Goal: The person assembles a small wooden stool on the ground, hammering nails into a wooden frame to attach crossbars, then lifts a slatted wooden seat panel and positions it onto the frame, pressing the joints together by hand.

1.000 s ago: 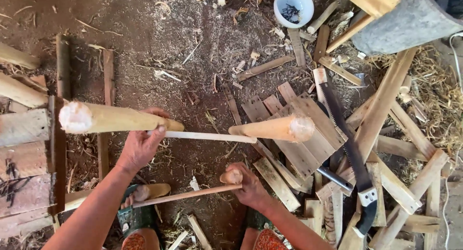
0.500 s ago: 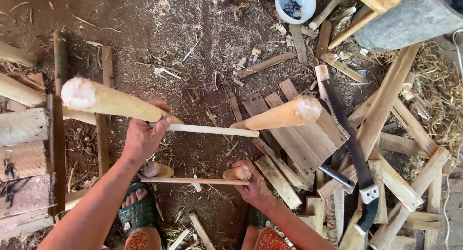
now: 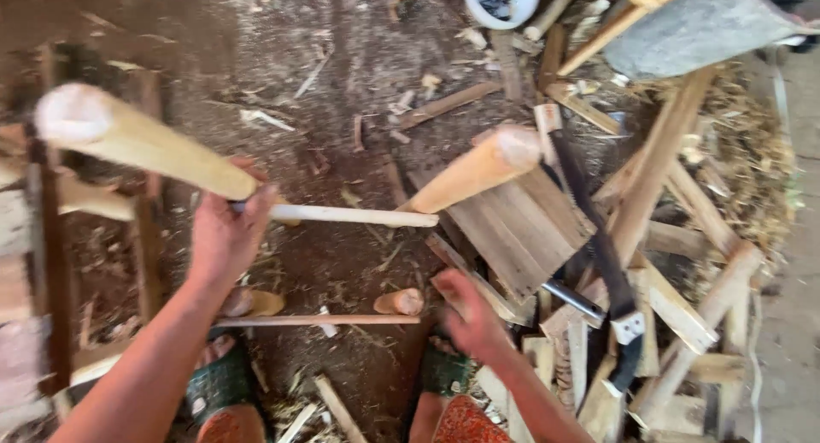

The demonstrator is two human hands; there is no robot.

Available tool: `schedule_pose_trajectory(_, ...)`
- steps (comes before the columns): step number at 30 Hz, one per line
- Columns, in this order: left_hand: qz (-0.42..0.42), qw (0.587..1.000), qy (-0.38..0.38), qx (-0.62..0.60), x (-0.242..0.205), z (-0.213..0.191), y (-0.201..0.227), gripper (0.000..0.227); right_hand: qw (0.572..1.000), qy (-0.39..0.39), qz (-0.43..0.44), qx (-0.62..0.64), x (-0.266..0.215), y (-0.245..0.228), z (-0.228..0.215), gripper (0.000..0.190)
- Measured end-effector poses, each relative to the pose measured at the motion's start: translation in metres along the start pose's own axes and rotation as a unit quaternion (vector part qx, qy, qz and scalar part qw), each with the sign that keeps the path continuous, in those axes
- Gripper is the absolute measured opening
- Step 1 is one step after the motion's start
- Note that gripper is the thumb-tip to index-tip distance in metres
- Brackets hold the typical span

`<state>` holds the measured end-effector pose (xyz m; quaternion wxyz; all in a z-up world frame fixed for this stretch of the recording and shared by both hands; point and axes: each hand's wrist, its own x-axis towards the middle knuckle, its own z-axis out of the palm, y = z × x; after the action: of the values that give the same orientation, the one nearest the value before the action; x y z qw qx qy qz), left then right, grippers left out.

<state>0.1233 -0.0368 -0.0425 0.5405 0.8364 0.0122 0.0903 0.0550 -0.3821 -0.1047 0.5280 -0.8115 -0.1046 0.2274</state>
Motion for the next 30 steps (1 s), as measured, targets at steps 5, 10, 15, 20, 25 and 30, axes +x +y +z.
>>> schedule_pose_trajectory(5, 0.030, 0.999, -0.008, 0.009, -0.003, -0.001, -0.008, 0.032, 0.859, 0.483, 0.165, 0.027, -0.037, 0.074, -0.109, 0.038)
schedule_pose_trajectory(10, 0.031, 0.999, 0.004, 0.030, -0.004, 0.001, -0.006, 0.034, 0.834, 0.370, 0.380, 0.152, -0.022, 0.129, -0.125, 0.043)
schedule_pose_trajectory(15, -0.002, 1.000, 0.006, 0.003, -0.001, -0.001, -0.004, 0.034, 0.822, 0.399, 0.340, 0.222, -0.011, 0.165, -0.114, 0.036)
schedule_pose_trajectory(20, 0.052, 0.998, 0.011, 0.023, -0.001, 0.000, -0.012, 0.034, 0.784, 0.409, 0.265, 0.384, -0.051, 0.140, -0.123, 0.040)
schedule_pose_trajectory(25, 0.016, 0.999, 0.007, 0.039, -0.005, -0.001, -0.009, 0.026, 0.838, 0.365, 0.225, 0.337, -0.157, 0.146, -0.150, 0.040)
schedule_pose_trajectory(30, -0.024, 0.998, 0.059, 0.014, -0.003, -0.010, -0.012, 0.040, 0.845, 0.362, 0.197, 0.342, -0.145, 0.067, -0.115, 0.067)
